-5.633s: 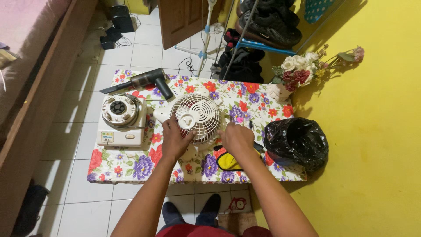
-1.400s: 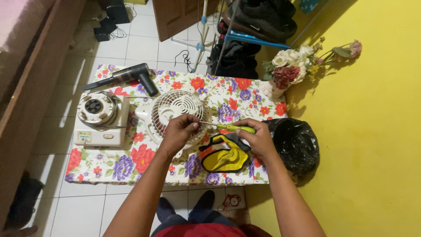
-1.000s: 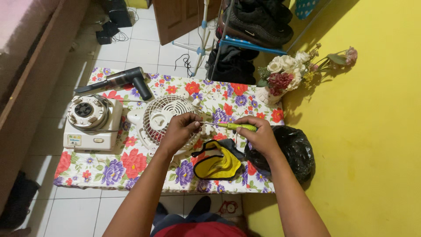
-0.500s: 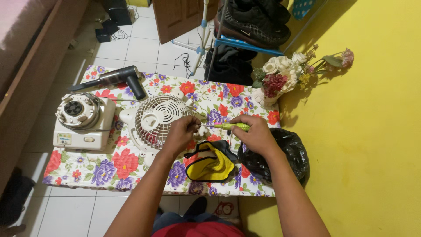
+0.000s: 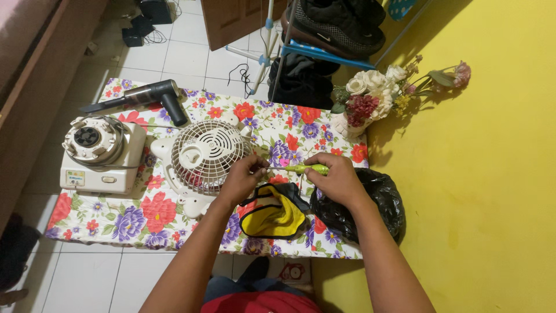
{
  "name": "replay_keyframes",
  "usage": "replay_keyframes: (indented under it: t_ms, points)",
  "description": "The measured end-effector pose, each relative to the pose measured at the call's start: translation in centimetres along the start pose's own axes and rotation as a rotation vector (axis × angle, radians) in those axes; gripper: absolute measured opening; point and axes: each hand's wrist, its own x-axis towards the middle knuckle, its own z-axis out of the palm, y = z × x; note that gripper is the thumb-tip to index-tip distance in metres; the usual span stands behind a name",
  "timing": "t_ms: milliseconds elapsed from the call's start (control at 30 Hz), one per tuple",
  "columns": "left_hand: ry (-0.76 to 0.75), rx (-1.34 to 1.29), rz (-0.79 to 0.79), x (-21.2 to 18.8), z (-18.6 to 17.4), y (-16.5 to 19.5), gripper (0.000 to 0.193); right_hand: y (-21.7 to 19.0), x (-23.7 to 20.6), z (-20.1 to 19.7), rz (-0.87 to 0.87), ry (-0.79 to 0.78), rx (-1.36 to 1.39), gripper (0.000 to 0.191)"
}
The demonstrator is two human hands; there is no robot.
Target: The person disassembles a small desk fan on a table, using a screwdriver to remove the front grille and access the blades. They wipe the fan parts with a cloth, reattach the grille, and handle the power cord at the end.
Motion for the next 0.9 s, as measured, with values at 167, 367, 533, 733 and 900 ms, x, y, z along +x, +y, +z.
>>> replay_keyframes:
  t_ms: [167,367,533,733,900]
  points:
    - [0.022,0.097,0.075,-0.5,-0.5,2.0,0.035,0.1,0.4,0.0,-0.035,0.002,-0.005,0.026]
    - [0.243,0.367,0.065,-2.0,-2.1,4.2,0.034,0.4,1.4,1.4,-0.079,0.018,-0.049,0.027]
    - [0.57,0.853,0.27,-2.4,-5.1,3.9,0.042,0.5,2.8,2.9,-0.191,0.029,-0.147,0.028]
    - [0.496,1.016,0.134,-2.6,-6.2,2.3,0.086,0.3,4.2,3.5,-0.142,-0.03,-0.229,0.029]
    - [0.501,1.031,0.103,-2.4,-5.6,1.4,0.088,0.4,4.9,4.0,-0.197,-0.018,-0.254,0.031]
